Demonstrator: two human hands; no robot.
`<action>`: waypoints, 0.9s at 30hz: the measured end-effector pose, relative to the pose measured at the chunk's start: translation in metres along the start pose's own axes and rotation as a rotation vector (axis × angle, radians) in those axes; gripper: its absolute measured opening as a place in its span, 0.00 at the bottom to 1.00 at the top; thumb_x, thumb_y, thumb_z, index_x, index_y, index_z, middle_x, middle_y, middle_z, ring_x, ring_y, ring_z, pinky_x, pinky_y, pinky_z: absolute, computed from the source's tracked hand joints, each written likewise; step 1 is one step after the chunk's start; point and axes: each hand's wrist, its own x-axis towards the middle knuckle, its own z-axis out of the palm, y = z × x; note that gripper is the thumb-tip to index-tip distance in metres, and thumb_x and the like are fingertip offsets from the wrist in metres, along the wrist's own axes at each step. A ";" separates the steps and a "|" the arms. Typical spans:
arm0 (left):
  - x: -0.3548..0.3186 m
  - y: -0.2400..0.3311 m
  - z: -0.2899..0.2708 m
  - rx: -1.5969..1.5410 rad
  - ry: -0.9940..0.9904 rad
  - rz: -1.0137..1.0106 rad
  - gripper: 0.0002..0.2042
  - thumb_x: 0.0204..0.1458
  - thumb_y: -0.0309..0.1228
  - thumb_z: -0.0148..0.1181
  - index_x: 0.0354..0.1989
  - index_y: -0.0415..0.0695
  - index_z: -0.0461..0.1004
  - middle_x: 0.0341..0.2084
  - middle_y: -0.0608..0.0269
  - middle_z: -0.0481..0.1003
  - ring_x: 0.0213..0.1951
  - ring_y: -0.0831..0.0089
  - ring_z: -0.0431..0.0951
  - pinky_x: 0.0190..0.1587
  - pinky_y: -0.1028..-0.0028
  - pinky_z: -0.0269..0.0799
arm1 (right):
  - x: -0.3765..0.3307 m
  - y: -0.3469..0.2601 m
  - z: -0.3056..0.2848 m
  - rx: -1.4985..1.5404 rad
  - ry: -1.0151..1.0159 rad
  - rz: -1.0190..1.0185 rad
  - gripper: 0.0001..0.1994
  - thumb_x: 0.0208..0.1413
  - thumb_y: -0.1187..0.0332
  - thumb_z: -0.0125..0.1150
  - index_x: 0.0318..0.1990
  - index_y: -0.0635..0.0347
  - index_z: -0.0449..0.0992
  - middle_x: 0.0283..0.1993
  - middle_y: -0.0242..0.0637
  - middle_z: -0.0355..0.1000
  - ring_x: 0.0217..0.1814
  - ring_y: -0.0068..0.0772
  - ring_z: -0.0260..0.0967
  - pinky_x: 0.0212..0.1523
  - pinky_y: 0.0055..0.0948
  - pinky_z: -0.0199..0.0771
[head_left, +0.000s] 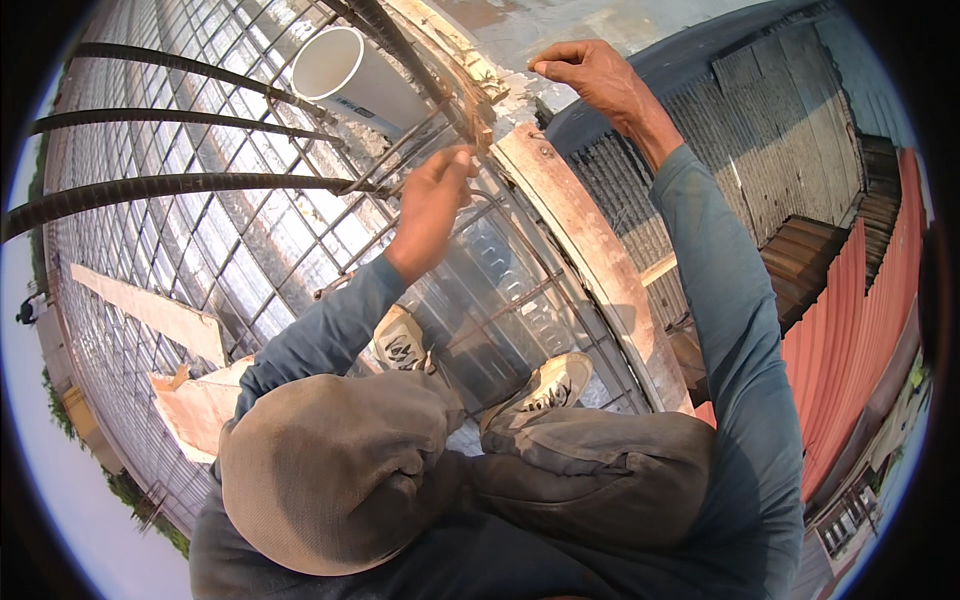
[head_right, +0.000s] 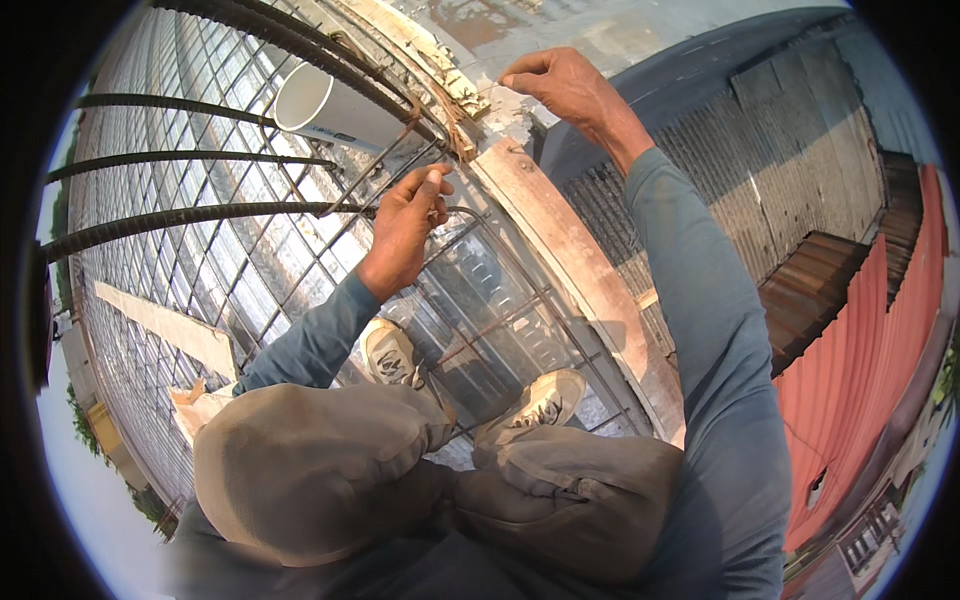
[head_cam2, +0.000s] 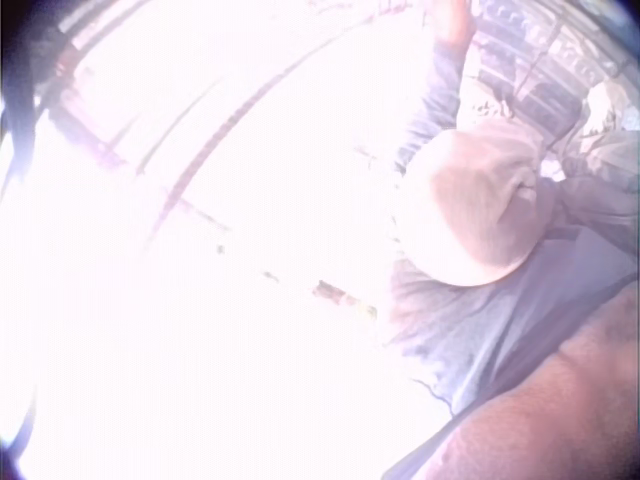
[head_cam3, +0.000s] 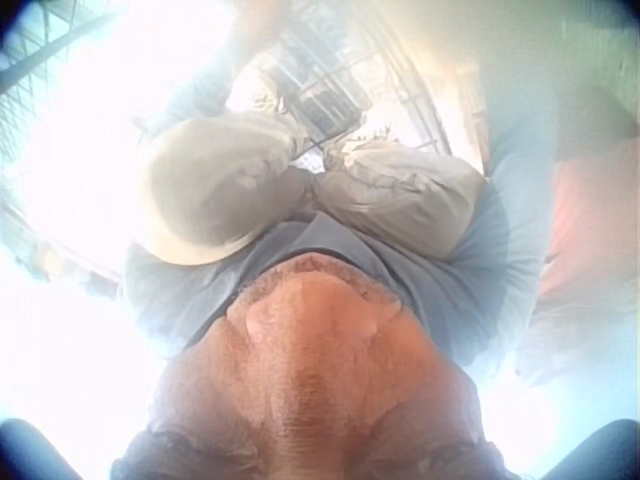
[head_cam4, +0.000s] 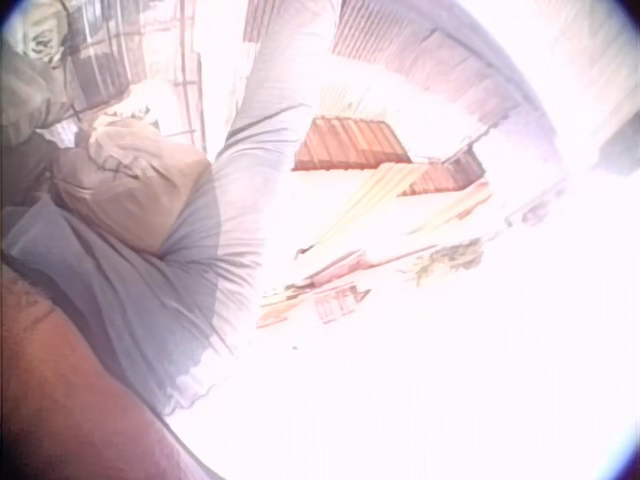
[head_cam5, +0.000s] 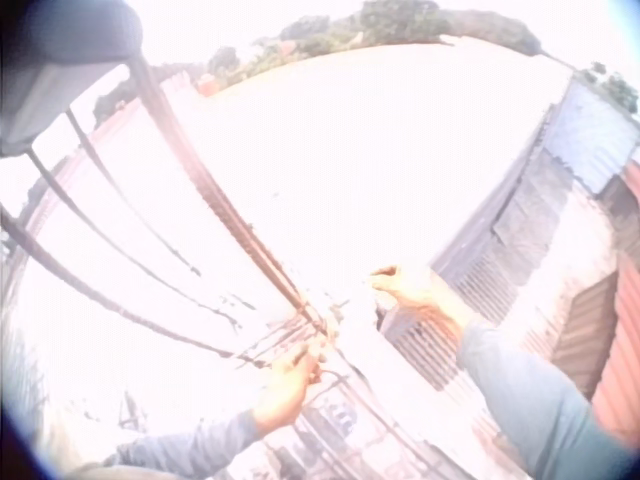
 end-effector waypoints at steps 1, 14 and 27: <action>0.001 0.003 0.000 0.029 0.005 0.021 0.21 0.74 0.43 0.58 0.62 0.37 0.77 0.40 0.67 0.76 0.36 0.81 0.71 0.42 0.76 0.71 | 0.008 0.014 -0.003 0.002 0.051 -0.042 0.16 0.66 0.59 0.69 0.50 0.62 0.89 0.46 0.43 0.85 0.44 0.30 0.76 0.47 0.36 0.76; 0.038 0.035 0.032 0.663 -0.065 0.362 0.32 0.71 0.36 0.59 0.77 0.30 0.57 0.37 0.49 0.84 0.36 0.71 0.82 0.41 0.68 0.77 | 0.055 0.055 0.020 0.121 -0.115 0.225 0.09 0.72 0.63 0.63 0.48 0.56 0.85 0.24 0.19 0.61 0.25 0.15 0.49 0.26 0.24 0.51; 0.084 0.033 0.056 0.851 0.147 0.276 0.32 0.68 0.34 0.57 0.71 0.21 0.57 0.45 0.20 0.79 0.51 0.30 0.82 0.56 0.48 0.77 | 0.053 0.041 0.037 0.257 -0.153 0.304 0.12 0.67 0.63 0.66 0.47 0.63 0.86 0.30 0.26 0.70 0.29 0.20 0.58 0.30 0.28 0.57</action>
